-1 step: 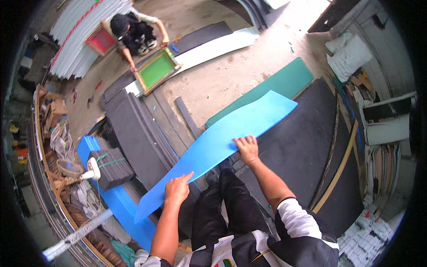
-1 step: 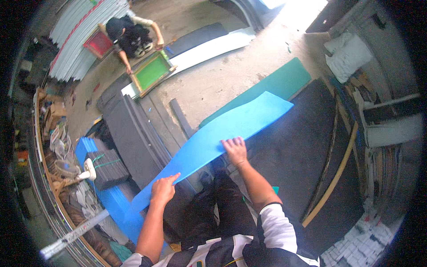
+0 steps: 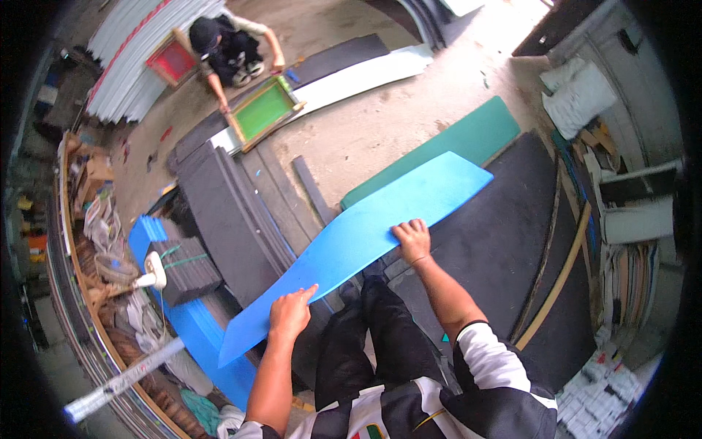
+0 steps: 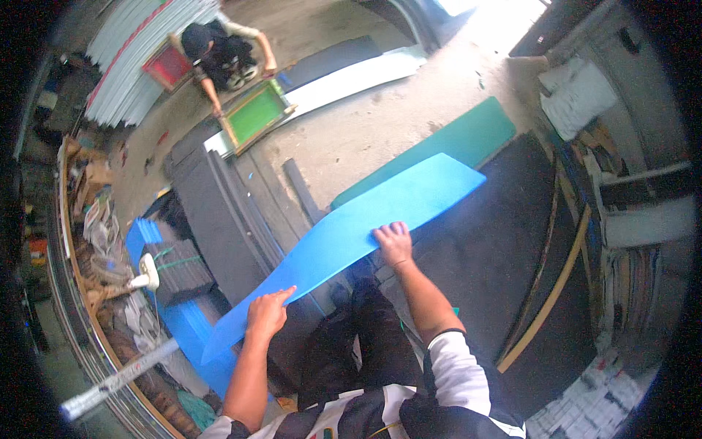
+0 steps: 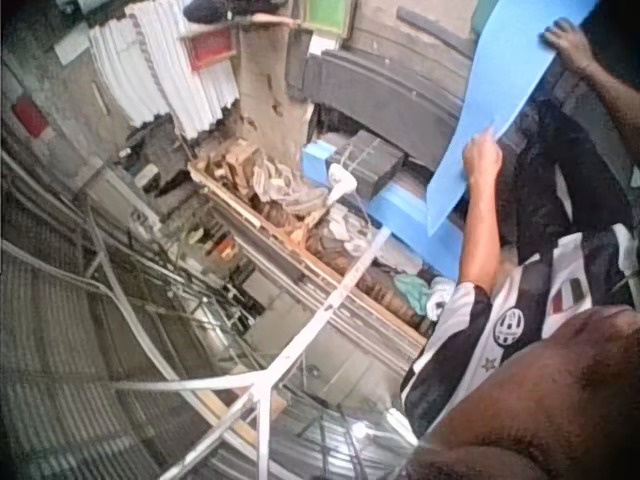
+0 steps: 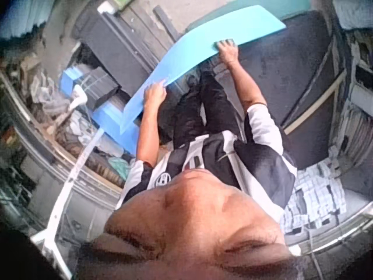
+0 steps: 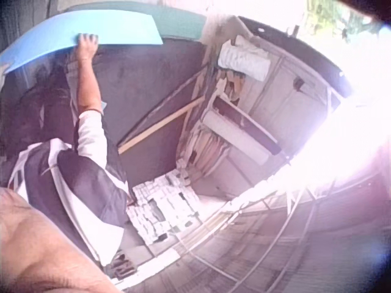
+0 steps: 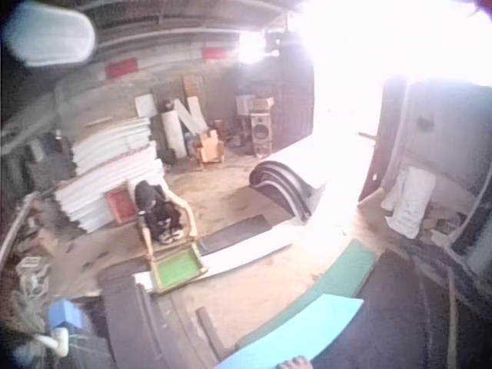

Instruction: The person repeatedly picks up blue and green flexible sheets from a pile on the floor and places them onto a stack on a workbench. The person handles the sheets one at a time, alternating between colors, and aligns them on the growing stack.

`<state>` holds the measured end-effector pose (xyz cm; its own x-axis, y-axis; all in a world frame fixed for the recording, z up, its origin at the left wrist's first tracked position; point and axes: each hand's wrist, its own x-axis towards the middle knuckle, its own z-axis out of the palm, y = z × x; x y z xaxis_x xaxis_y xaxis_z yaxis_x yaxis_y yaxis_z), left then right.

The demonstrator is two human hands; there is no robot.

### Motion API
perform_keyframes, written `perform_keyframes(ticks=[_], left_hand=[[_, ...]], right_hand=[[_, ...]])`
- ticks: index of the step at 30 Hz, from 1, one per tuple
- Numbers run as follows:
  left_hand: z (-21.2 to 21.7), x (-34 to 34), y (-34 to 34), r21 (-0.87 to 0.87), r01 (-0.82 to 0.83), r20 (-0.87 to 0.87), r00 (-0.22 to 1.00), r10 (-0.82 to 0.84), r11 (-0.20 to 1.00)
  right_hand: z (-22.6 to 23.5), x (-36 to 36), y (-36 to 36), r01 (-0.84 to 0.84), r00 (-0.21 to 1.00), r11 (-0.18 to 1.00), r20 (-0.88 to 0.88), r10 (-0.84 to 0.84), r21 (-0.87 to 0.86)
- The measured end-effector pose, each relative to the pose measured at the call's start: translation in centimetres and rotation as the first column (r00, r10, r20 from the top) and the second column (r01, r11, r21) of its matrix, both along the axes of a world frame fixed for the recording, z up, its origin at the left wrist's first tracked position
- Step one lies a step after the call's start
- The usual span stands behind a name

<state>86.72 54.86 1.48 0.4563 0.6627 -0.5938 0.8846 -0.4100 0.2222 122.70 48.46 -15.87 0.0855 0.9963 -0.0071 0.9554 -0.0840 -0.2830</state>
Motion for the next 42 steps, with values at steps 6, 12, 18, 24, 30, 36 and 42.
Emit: perform_keyframes(ticks=[6, 12, 18, 24, 30, 36, 42], left_hand=[[6.4, -9.5, -7.0, -0.004, -0.224, 0.025, 0.974, 0.224, 0.975], [9.8, -19.1, -16.9, 0.08, -0.359, 0.088, 0.932, 0.353, 0.93], [12.1, -25.0, -33.0, 0.204, -0.598, 0.13, 0.801, 0.584, 0.775], [15.3, -29.3, -50.3, 0.337, -0.807, 0.31, 0.582, 0.752, 0.485], [19.3, -28.7, -64.9, 0.329, -0.915, 0.466, 0.372, 0.803, 0.232], [20.5, -22.9, -75.8, 0.329, -0.944, 0.351, 0.161, 0.922, 0.04], [19.4, -18.4, -87.7, 0.332, -0.93, 0.435, 0.002, 0.901, -0.158]], right_hand=[[-1.1, 1.3, -1.6, -0.046, 0.974, 0.951, -0.225, -0.025, -0.306], [3.0, -3.5, -4.8, -0.2, 0.979, 0.932, -0.09, 0.181, -0.301], [9.0, -13.0, -7.5, -0.374, 0.914, 0.925, -0.194, 0.357, -0.063], [14.6, -22.2, -9.0, -0.667, 0.733, 0.743, -0.129, 0.668, 0.057], [21.3, -30.3, -10.8, -0.771, 0.616, 0.629, -0.138, 0.776, 0.098], [20.9, -35.7, -12.3, -0.888, 0.424, 0.415, -0.001, 0.906, 0.199], [22.9, -43.3, -20.0, -0.943, 0.242, 0.224, 0.045, 0.969, 0.248]])
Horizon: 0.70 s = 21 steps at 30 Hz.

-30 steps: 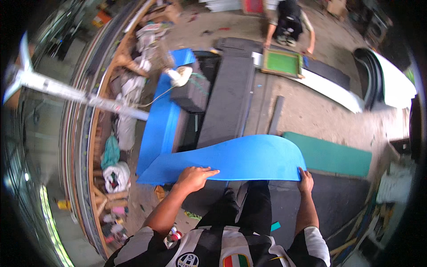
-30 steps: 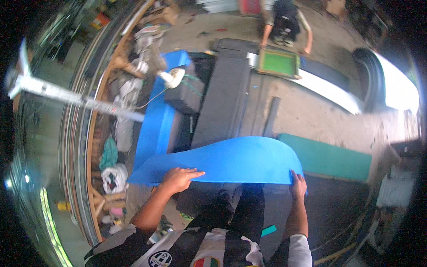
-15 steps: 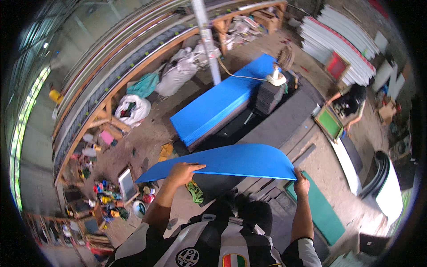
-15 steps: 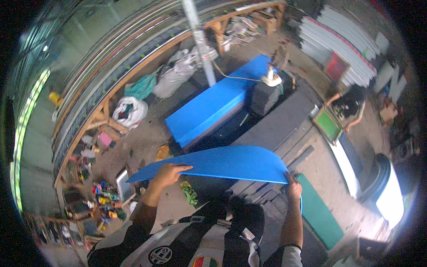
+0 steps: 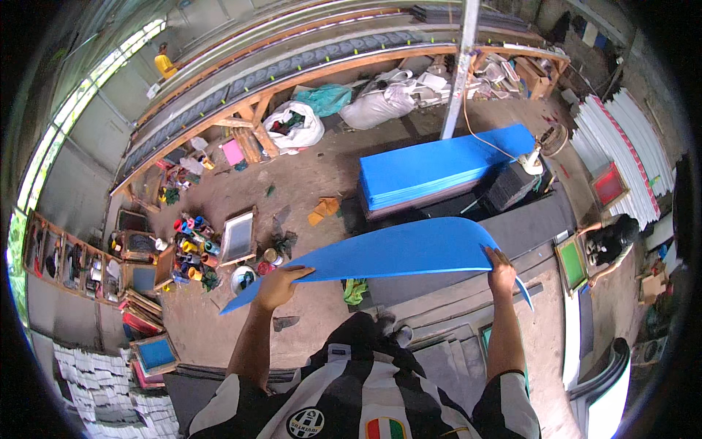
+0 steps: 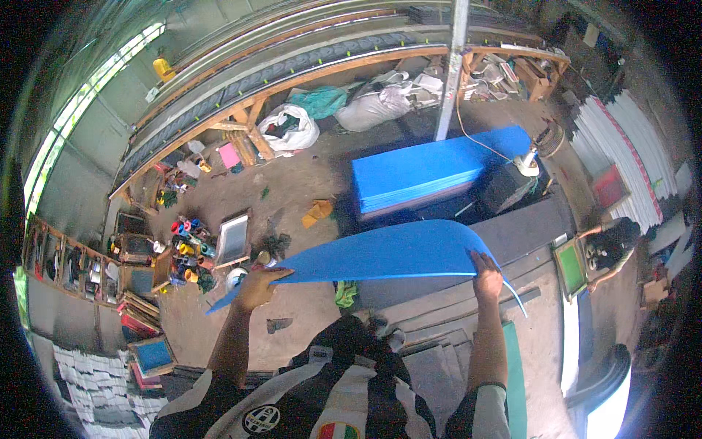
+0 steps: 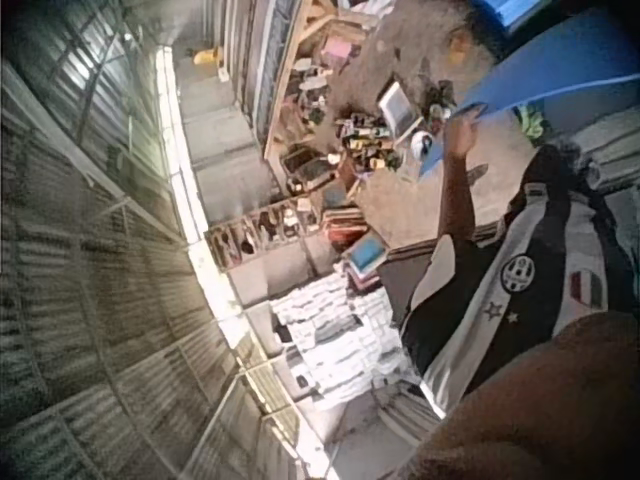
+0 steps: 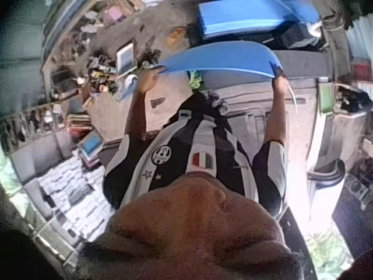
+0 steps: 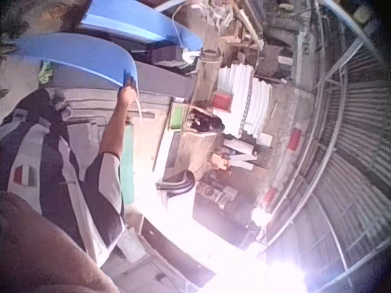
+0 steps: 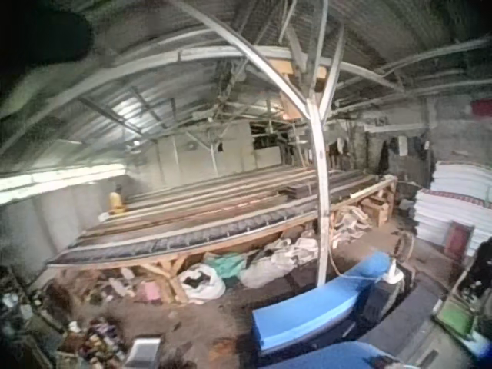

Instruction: The person repeatedly picks up blue and green flexible sheets from a pile on the floor and places them onto a stack on a workbench. The person handles the sheets one at a time, alternating between colors, and aligns them on the growing stack.

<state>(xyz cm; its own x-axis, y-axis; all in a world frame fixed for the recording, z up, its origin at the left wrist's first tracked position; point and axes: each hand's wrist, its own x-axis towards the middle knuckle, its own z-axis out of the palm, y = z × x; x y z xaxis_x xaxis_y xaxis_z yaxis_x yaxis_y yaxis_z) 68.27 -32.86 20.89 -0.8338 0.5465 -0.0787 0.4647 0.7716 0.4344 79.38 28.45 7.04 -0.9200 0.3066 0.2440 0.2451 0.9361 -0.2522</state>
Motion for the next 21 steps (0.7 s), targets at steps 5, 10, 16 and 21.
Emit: perform_keyframes(ticks=[5, 10, 16, 21], left_hand=[[-2.3, 1.9, -6.3, 0.011, -0.141, 0.048, 0.989, 0.14, 0.99], [-11.6, 2.8, -14.3, 0.069, -0.156, 0.078, 0.986, 0.15, 0.985], [-15.7, 0.2, -18.3, 0.056, -0.177, 0.312, 0.938, 0.151, 0.983], [-18.1, -9.3, -23.5, 0.278, -0.056, 0.193, 0.981, 0.002, 0.959]], right_hand=[[3.1, -5.0, -6.4, -0.121, 0.984, 0.985, -0.118, 0.135, 0.121], [9.3, -11.6, -15.4, -0.205, 0.945, 0.959, -0.214, 0.246, 0.197], [12.9, -19.0, -24.7, -0.186, 0.881, 0.933, -0.368, 0.297, 0.308], [15.7, -23.7, -33.7, -0.245, 0.836, 0.878, -0.37, 0.406, 0.412]])
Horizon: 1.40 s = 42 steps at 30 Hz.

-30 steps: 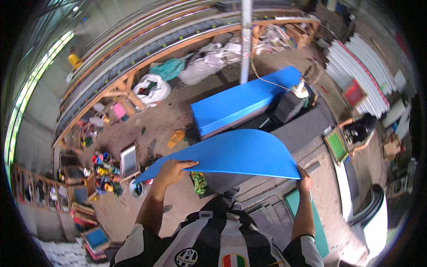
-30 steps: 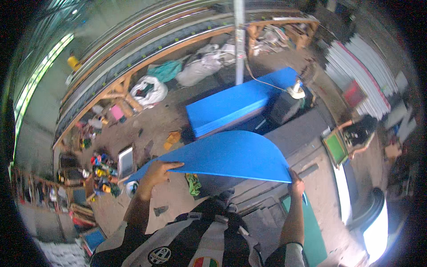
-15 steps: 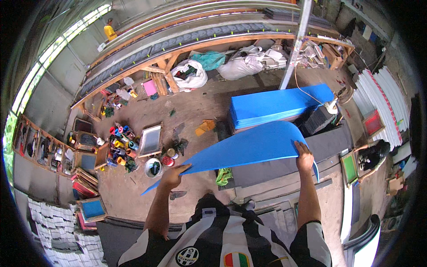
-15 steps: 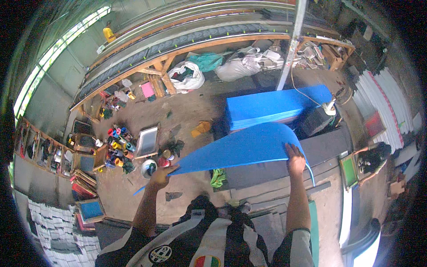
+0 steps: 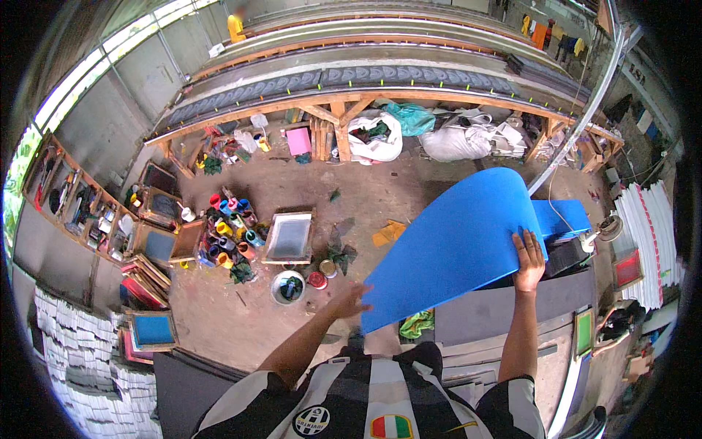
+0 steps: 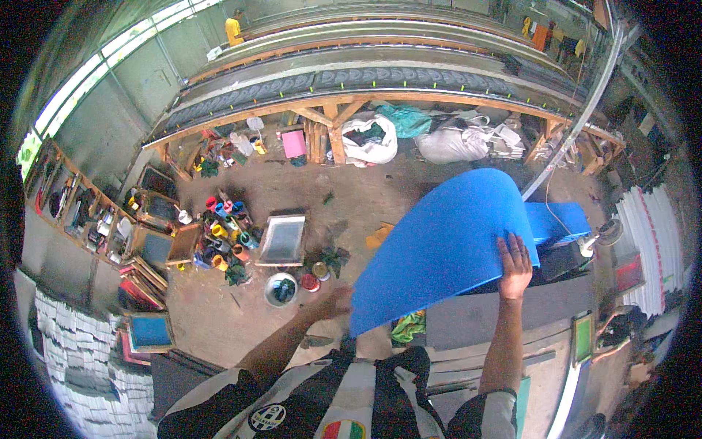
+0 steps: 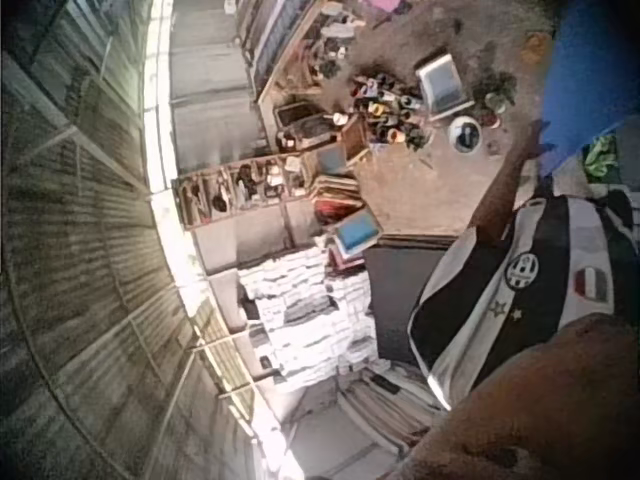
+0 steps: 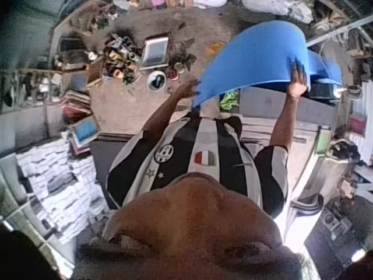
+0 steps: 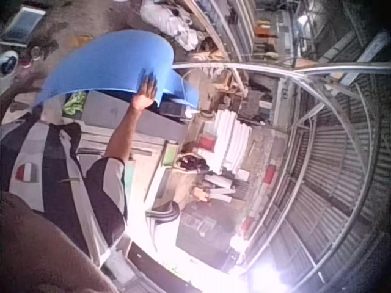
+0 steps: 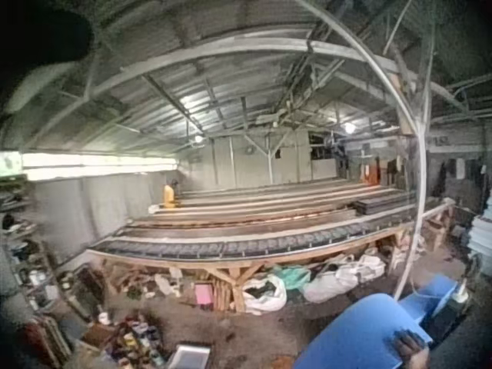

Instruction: The person repeatedly picks up blue and green flexible sheets from a pile on the floor and places them onto a stack on a workbench. The person handles the sheets one at a time, alternating between colors, and aligns them on the growing stack.

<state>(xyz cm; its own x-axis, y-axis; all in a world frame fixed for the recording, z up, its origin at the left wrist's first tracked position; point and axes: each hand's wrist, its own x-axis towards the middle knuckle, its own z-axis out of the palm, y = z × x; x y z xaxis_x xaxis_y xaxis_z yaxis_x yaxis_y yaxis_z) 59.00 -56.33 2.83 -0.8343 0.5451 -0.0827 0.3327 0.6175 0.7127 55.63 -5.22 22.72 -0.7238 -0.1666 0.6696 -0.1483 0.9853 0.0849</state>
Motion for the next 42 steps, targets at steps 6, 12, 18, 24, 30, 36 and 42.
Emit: perform_keyframes(ticks=[6, 12, 18, 24, 30, 36, 42], left_hand=[[16.8, -19.3, 5.3, 0.428, -0.28, 0.144, 0.96, 0.241, 0.859], [19.9, -36.0, 15.9, 0.269, -0.221, 0.577, 0.817, 0.027, 0.938], [14.9, -42.9, 21.5, 0.467, -0.155, 0.838, 0.392, -0.38, 0.87], [13.7, -44.8, 28.3, 0.478, -0.158, 0.822, 0.428, -0.376, 0.864], [8.8, -49.6, 34.7, 0.536, -0.019, 0.76, 0.447, -0.472, 0.844], [8.0, -56.2, 41.5, 0.533, -0.307, 0.841, 0.095, -0.532, 0.788], [7.7, -62.6, 50.5, 0.287, 0.185, 0.926, 0.198, -0.322, 0.94]], right_hand=[[2.0, -3.8, -6.2, -0.225, 0.971, 0.966, -0.052, 0.233, 0.128], [0.8, -9.2, -5.4, -0.306, 0.949, 0.943, -0.039, 0.313, 0.131], [-3.1, -14.1, -0.7, -0.029, 0.997, 0.975, -0.08, 0.011, -0.22], [-12.2, -15.7, 4.4, -0.203, 0.962, -0.096, -0.181, -0.202, -0.974], [-9.7, -14.8, 1.5, 0.079, 0.99, -0.595, 0.135, -0.051, -0.8], [-9.8, -17.1, 1.0, 0.093, 0.944, -0.444, 0.22, -0.245, -0.891], [-9.6, -21.1, -1.0, 0.117, 0.861, -0.569, 0.368, -0.351, -0.814]])
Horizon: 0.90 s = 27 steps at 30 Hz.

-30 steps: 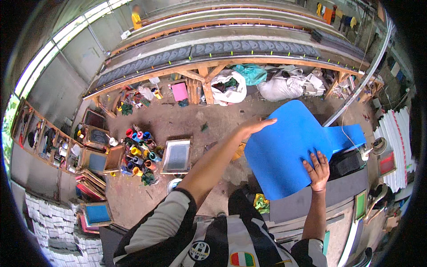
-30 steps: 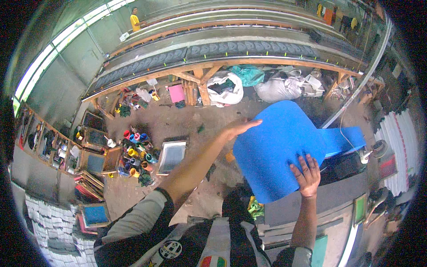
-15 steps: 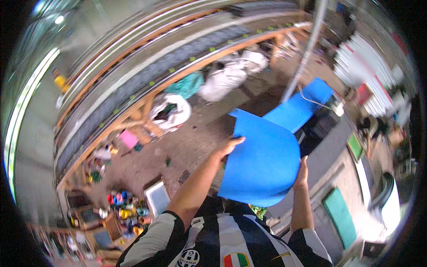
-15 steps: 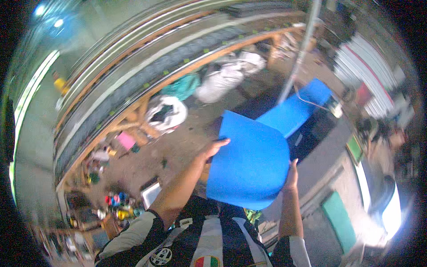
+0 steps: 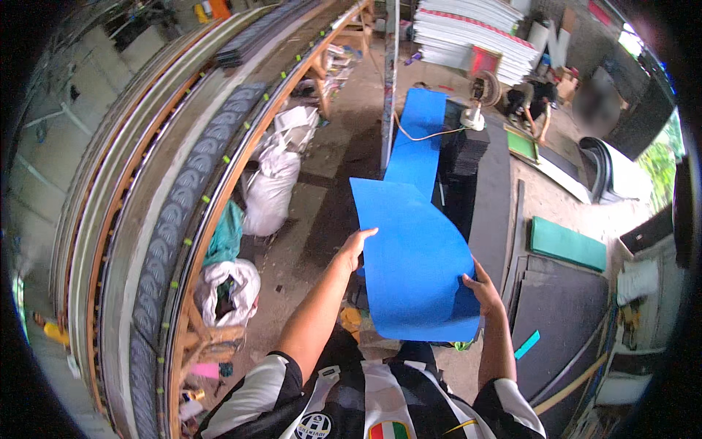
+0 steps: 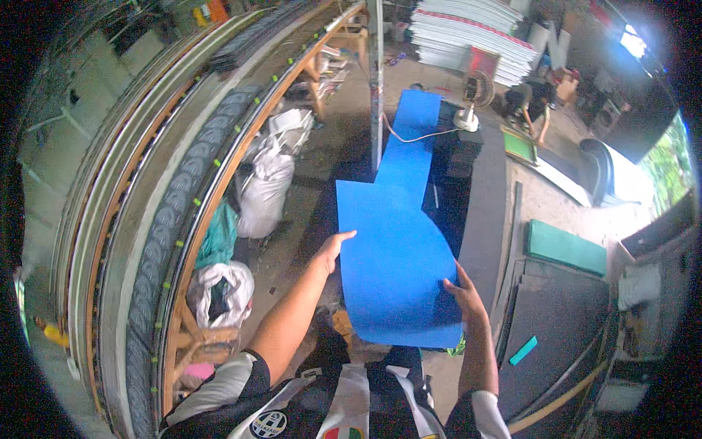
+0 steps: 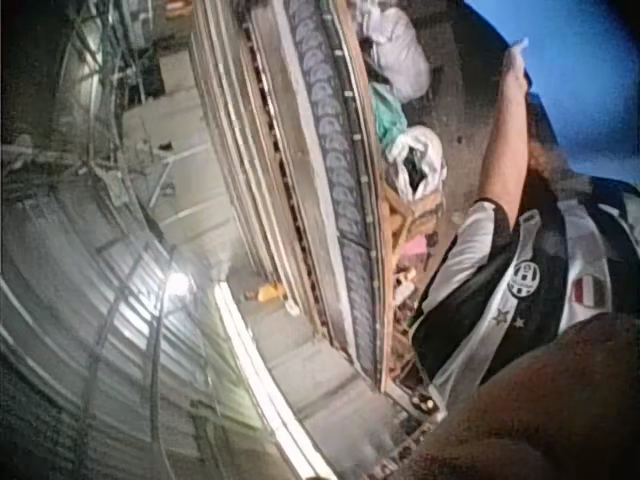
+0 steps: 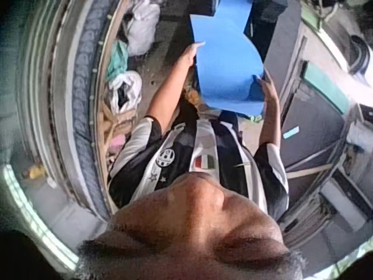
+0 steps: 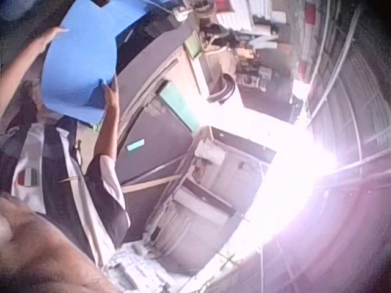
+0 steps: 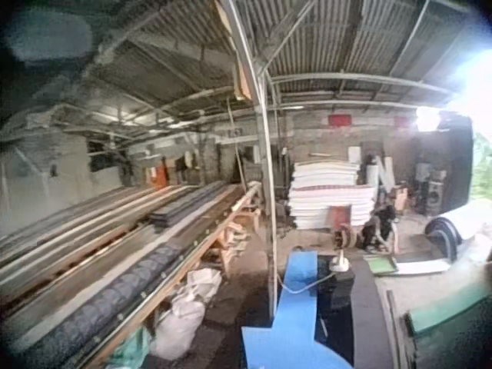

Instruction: The person repeatedly picks up blue and green flexible sheets from a pile on the floor and places them onto a stack on a workbench. The person handles the sheets one at a time, alternating between colors, and aligns them on the growing stack.

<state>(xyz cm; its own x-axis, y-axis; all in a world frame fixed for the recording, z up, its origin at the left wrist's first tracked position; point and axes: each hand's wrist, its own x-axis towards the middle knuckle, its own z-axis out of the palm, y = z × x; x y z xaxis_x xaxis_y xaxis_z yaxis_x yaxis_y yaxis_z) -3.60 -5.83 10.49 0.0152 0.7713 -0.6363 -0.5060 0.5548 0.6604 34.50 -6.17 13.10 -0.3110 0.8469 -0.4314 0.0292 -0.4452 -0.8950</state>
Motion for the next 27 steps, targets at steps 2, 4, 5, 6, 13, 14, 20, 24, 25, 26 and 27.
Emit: perform_keyframes(ticks=[2, 4, 5, 6, 13, 14, 20, 24, 25, 26, 27], left_hand=[[-1.2, -1.4, 1.8, 0.059, 0.048, 0.032, 0.998, -0.05, 0.997], [-3.4, -2.2, 4.1, 0.057, 0.058, 0.22, 0.973, -0.069, 0.997], [-4.6, -2.4, 5.2, 0.046, 0.065, 0.311, 0.947, -0.076, 0.997], [-6.0, -2.2, 6.2, 0.055, 0.114, 0.314, 0.941, -0.126, 0.992], [-9.7, 0.9, 12.7, 0.129, 0.262, 0.146, 0.949, -0.28, 0.956], [-10.8, 0.9, 14.1, 0.156, 0.263, 0.117, 0.952, -0.283, 0.952], [-19.4, -3.0, 21.3, 0.071, 0.393, 0.199, 0.895, -0.399, 0.917], [-23.8, -3.8, 25.7, 0.047, 0.415, 0.23, 0.881, -0.414, 0.909], [-25.2, -4.4, 27.1, 0.052, 0.422, 0.262, 0.869, -0.42, 0.905], [-26.6, -4.8, 28.4, 0.03, 0.408, 0.228, 0.886, -0.403, 0.913], [-27.9, -5.0, 29.3, -0.015, 0.397, 0.217, 0.897, -0.384, 0.918]], right_hand=[[1.6, -1.6, -1.7, 0.113, 0.993, 0.993, -0.02, -0.114, -0.029], [0.2, -1.3, -3.8, 0.125, 0.992, 0.991, -0.025, -0.126, -0.05], [-1.2, -0.9, -5.0, 0.133, 0.991, 0.989, -0.027, -0.135, -0.065], [-3.8, -0.6, -6.6, 0.197, 0.98, 0.978, -0.009, -0.197, 0.068], [-8.9, -5.7, -8.9, 0.561, 0.774, 0.779, 0.156, -0.614, 0.28], [-9.2, -5.8, -7.6, 0.615, 0.74, 0.74, 0.123, -0.661, 0.273], [-12.2, -8.8, -1.0, 0.561, 0.648, 0.777, 0.433, -0.627, 0.285], [-17.1, -11.0, 2.9, 0.567, 0.577, 0.801, 0.602, -0.552, 0.191], [-18.1, -11.9, 4.3, 0.577, 0.564, 0.802, 0.636, -0.528, 0.154], [-19.2, -12.7, 5.7, 0.579, 0.527, 0.801, 0.679, -0.511, 0.153], [-20.4, -13.4, 6.9, 0.579, 0.516, 0.806, 0.711, -0.477, 0.121]])
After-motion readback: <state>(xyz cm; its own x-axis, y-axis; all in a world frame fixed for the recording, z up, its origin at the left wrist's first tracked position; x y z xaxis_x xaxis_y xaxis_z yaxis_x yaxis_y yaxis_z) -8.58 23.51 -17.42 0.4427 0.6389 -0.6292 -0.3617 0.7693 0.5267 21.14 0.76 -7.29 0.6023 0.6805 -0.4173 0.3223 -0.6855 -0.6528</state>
